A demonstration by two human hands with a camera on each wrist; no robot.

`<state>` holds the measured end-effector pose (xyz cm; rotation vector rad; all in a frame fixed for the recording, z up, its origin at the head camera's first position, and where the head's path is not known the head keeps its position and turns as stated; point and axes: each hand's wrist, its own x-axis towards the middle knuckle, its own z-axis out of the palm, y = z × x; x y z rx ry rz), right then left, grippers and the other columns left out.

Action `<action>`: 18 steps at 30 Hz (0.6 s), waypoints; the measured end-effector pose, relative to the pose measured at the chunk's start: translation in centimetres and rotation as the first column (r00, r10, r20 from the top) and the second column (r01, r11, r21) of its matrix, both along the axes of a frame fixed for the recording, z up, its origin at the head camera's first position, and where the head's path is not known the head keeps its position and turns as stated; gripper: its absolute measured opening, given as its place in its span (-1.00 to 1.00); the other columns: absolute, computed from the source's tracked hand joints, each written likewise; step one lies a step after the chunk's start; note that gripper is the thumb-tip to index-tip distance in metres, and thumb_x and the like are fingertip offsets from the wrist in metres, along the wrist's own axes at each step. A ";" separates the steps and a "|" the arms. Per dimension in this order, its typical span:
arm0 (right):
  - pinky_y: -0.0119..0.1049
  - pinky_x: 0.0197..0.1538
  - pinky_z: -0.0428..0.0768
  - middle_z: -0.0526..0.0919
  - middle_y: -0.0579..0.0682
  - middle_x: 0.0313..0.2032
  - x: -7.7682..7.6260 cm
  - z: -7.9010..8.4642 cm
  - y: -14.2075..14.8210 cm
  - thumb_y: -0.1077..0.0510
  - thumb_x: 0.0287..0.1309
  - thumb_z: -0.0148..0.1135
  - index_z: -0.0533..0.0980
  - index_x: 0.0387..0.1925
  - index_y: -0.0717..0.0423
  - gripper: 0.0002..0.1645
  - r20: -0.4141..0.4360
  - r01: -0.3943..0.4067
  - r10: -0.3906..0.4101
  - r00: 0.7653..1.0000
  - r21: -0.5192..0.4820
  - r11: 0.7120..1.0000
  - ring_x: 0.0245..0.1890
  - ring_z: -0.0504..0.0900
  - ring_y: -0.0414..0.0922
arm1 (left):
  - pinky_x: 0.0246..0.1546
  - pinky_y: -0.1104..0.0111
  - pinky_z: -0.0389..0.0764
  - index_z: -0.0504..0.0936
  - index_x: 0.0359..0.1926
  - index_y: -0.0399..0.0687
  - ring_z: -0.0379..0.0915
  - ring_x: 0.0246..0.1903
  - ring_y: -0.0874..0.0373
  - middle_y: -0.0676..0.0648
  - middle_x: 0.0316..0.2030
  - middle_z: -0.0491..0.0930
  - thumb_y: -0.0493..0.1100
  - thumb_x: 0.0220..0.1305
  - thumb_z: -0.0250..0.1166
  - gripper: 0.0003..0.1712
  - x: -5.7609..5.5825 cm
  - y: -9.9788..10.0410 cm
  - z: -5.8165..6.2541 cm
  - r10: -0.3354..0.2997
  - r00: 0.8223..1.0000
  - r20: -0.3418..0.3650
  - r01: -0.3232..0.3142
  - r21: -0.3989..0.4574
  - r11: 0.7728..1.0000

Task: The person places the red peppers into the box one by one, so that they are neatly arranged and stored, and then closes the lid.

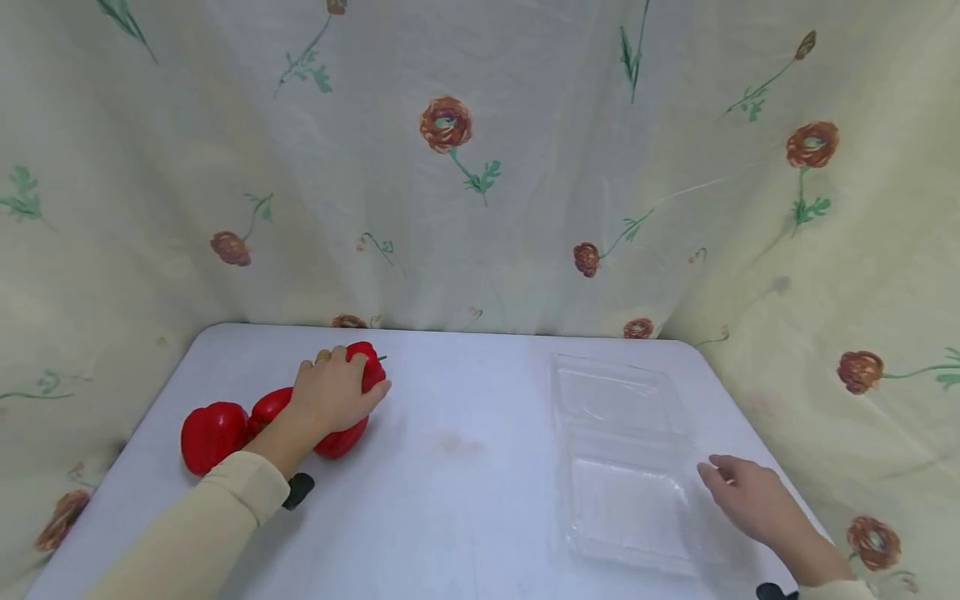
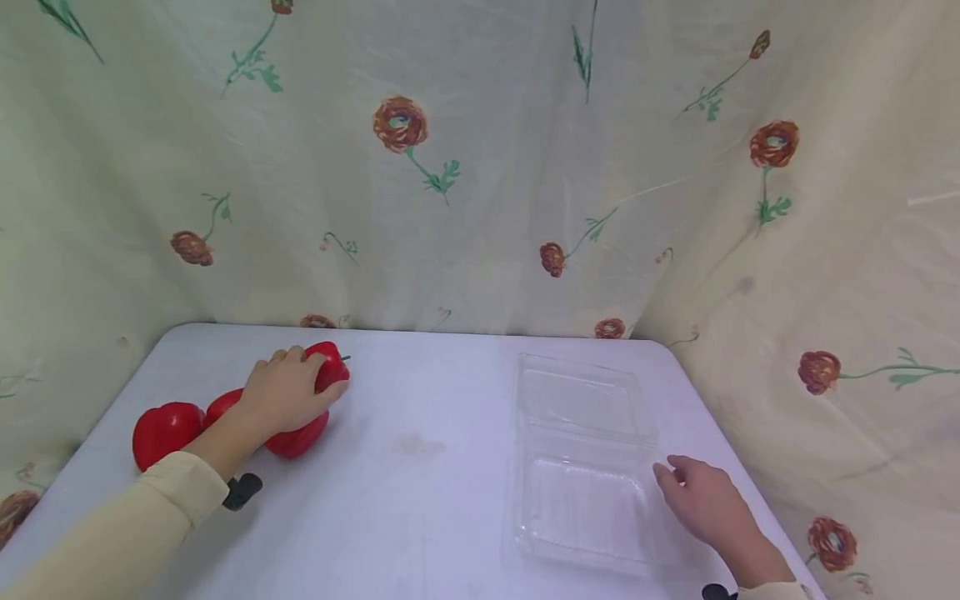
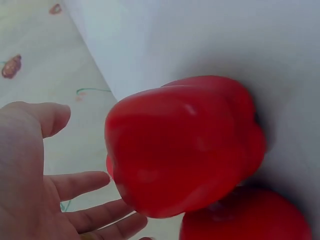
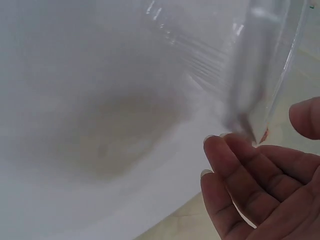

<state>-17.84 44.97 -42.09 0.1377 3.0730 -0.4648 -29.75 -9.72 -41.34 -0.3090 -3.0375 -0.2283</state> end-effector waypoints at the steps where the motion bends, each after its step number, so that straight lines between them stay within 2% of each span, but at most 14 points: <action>1: 0.13 -0.09 0.57 0.67 0.34 -0.15 0.1 -0.2 -0.1 -0.07 0.44 -0.02 0.45 0.11 0.54 -0.33 -0.011 0.002 -0.002 1.000 -0.004 1.000 -0.13 0.65 0.25 | -0.05 -0.18 0.55 0.44 0.20 -0.22 0.40 0.03 -0.25 -0.36 0.03 0.45 0.21 0.13 0.35 -0.22 0.1 -0.1 -0.1 0.003 1.000 -0.003 -0.003 0.001 1.000; 6: 0.02 -0.22 0.59 0.70 0.25 -0.25 0.5 -0.8 0.1 0.06 0.39 0.04 0.44 0.11 0.56 -0.43 -0.037 0.027 -0.028 0.999 -0.011 1.000 -0.28 0.67 0.11 | -0.06 -0.19 0.55 0.46 0.17 -0.23 0.42 0.00 -0.26 -0.36 -0.01 0.47 0.20 0.05 0.43 -0.19 0.7 -0.2 -0.4 0.005 1.000 0.000 -0.005 -0.015 1.000; 11: -0.19 -0.40 0.49 0.70 0.07 -0.38 1.1 -1.5 0.3 0.13 0.34 0.07 0.43 0.12 0.56 -0.46 -0.066 0.049 -0.052 0.996 -0.040 0.998 -0.47 0.56 -0.14 | -0.01 -0.23 0.50 0.46 0.18 -0.26 0.42 0.01 -0.29 -0.38 0.00 0.49 0.21 -0.03 0.48 -0.12 1.3 0.0 -0.3 -0.011 1.000 0.029 0.012 -0.048 0.999; 15: -0.23 -0.42 0.45 0.69 -0.02 -0.43 1.3 -1.8 0.1 0.15 0.33 0.08 0.39 0.15 0.57 -0.44 -0.074 0.065 -0.071 0.995 -0.085 0.994 -0.52 0.55 -0.19 | 0.01 -0.24 0.49 0.45 0.20 -0.27 0.41 0.03 -0.31 -0.38 0.00 0.50 0.17 -0.11 0.54 -0.07 1.7 -0.1 -0.4 -0.010 0.998 0.059 0.014 -0.070 0.997; 18: -0.20 -0.39 0.49 0.72 0.01 -0.41 1.4 -1.8 -0.2 0.17 0.33 0.07 0.37 0.16 0.59 -0.44 -0.069 0.085 -0.094 0.993 -0.123 0.989 -0.51 0.62 -0.17 | 0.03 -0.26 0.46 0.44 0.23 -0.27 0.39 0.05 -0.31 -0.38 0.01 0.49 0.13 -0.16 0.57 -0.02 1.7 -0.3 -0.6 -0.005 0.997 0.079 0.011 -0.079 0.997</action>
